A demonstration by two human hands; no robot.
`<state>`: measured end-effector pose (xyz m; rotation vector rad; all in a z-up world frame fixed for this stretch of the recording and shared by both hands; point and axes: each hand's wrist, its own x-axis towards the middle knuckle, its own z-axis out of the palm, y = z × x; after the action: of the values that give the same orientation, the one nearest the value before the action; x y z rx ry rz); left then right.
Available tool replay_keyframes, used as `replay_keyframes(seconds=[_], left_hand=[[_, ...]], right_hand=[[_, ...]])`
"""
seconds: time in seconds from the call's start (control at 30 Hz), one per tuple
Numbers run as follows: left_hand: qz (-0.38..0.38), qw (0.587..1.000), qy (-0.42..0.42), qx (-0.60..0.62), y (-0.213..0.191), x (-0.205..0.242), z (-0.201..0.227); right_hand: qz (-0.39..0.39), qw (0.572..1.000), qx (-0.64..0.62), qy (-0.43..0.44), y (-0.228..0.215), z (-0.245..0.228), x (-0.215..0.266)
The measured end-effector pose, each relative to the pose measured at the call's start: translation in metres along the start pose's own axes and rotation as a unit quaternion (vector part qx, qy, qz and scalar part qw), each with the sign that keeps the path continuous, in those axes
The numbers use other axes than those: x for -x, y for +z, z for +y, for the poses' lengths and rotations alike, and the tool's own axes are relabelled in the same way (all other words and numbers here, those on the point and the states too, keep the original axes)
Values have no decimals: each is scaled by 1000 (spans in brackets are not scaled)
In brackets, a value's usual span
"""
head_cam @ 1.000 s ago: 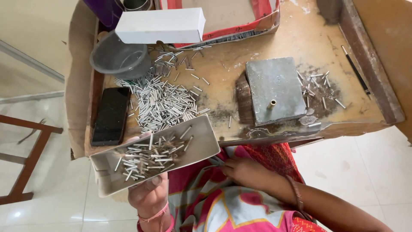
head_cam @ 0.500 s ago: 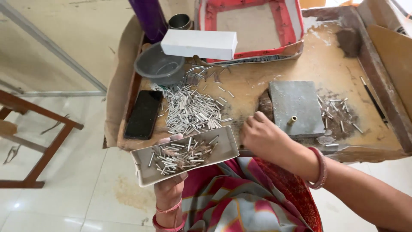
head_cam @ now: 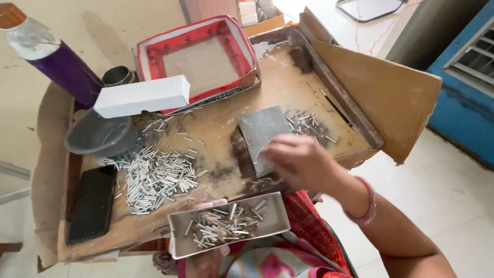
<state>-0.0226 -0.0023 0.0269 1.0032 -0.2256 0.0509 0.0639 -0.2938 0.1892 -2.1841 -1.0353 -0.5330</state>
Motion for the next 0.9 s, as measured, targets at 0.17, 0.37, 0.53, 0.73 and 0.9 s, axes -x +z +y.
replay_keyframes(seconds=[0.17, 0.37, 0.53, 0.73, 0.9], left_hand=[[-59, 990, -116, 51, 73, -4, -23], [-270, 917, -290, 45, 96, -11, -79], [-158, 845, -496, 125, 118, -13, -125], [-135, 872, -440, 168, 111, -11, -200], [-120, 886, -414, 168, 107, -7, -228]], right_hand=[[-10, 974, 181, 135, -22, 121, 26], [-104, 984, 108, 95, -16, 155, 41], [-160, 976, 142, 34, -24, 147, 61], [-13, 996, 75, 46, -46, 152, 92], [94, 966, 5, 242, -33, 161, 109]])
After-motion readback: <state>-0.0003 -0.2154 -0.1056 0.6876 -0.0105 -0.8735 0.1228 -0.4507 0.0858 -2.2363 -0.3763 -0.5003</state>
